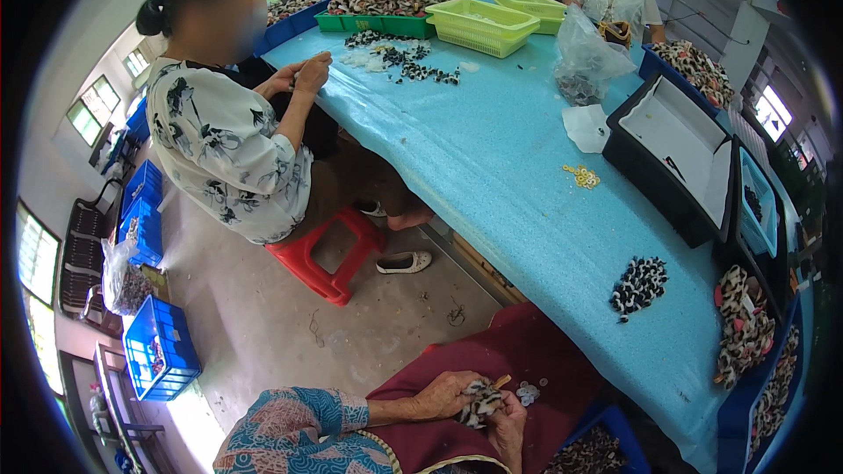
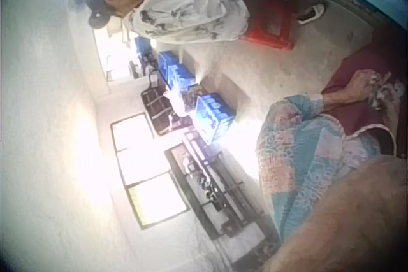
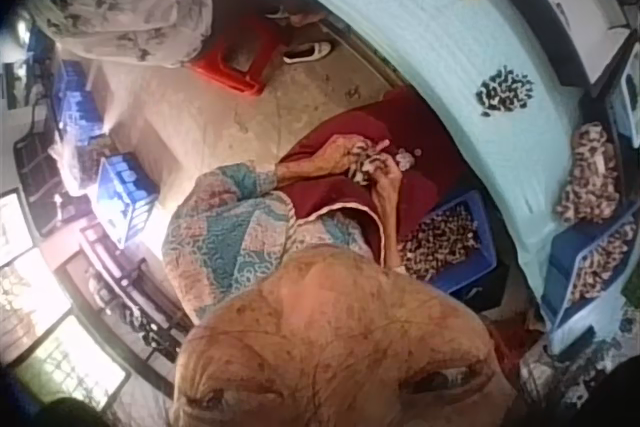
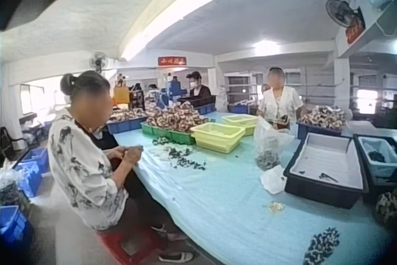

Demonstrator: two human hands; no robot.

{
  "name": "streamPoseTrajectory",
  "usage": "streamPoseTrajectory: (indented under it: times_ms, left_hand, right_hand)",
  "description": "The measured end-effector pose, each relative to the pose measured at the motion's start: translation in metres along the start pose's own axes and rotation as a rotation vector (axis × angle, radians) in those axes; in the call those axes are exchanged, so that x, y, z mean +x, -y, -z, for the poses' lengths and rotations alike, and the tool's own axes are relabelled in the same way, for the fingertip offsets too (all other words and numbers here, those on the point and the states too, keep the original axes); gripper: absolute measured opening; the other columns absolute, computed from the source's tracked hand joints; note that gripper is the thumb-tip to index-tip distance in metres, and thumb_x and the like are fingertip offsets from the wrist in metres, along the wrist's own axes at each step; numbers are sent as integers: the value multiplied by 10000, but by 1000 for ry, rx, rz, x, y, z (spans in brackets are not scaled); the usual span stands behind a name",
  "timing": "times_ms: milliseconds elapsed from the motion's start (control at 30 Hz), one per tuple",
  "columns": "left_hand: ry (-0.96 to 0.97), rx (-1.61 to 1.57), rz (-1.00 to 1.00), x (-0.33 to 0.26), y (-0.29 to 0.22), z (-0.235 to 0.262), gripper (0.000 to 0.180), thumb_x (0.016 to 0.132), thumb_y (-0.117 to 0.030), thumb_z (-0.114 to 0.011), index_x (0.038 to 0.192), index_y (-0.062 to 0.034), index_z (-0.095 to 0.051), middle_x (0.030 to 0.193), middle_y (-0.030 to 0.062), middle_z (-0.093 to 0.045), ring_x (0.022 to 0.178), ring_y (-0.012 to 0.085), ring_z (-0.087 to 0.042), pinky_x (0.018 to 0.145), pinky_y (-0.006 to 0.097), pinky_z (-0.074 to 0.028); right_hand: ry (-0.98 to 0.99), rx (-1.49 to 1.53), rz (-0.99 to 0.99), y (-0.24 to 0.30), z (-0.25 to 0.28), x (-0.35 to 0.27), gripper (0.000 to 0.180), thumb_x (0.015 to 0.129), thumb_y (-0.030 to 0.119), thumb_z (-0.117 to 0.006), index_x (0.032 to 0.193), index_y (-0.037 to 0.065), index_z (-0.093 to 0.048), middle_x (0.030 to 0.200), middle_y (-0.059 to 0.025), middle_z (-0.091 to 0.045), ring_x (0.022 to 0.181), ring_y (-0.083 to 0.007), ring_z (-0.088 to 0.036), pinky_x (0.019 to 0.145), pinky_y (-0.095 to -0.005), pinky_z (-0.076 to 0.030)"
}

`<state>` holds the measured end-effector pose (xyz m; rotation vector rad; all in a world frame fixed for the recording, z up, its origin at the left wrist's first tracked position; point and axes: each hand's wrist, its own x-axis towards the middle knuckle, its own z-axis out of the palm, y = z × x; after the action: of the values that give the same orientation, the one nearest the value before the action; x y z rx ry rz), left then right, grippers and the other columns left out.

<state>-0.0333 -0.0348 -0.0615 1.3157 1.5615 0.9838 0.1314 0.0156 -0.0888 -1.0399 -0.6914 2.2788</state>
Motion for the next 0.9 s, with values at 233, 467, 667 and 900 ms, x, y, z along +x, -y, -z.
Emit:
streamPoseTrajectory:
  times_ms: [233,467,667,900]
  left_hand:
    - [331,-994,557,4,-1,20,235,853,-177,-615,1041,-37,-607,931,14,-644,825,69,-588,728,200,-471]
    - [444,-863,599,-10,-20,10,337,728,-26,-698,1050,-7,-602,943,35,-645,857,98,-590,793,218,-475]
    - [376,-677,660,3,-36,11,334,694,37,-684,1017,-11,-614,907,45,-651,822,111,-604,762,248,-495]
    - [139,-1040,780,13,-75,32,322,749,70,-603,1065,8,-584,957,81,-648,846,151,-632,751,283,-527]
  right_hand:
    - [-121,-40,104,15,-10,-4,179,748,-81,-576,912,-31,-525,816,-92,-615,695,-131,-597,662,-236,-485]
    - [-37,-383,352,15,-19,-10,149,778,-87,-489,910,-25,-523,840,-79,-590,754,-123,-569,706,-219,-449]
    - [-141,-274,362,7,3,-11,94,861,57,-509,918,-13,-537,892,-63,-562,820,-125,-538,751,-247,-436]
    - [-133,-193,249,44,-32,-6,157,869,24,-486,999,-14,-565,964,-53,-587,896,-116,-567,791,-220,-440]
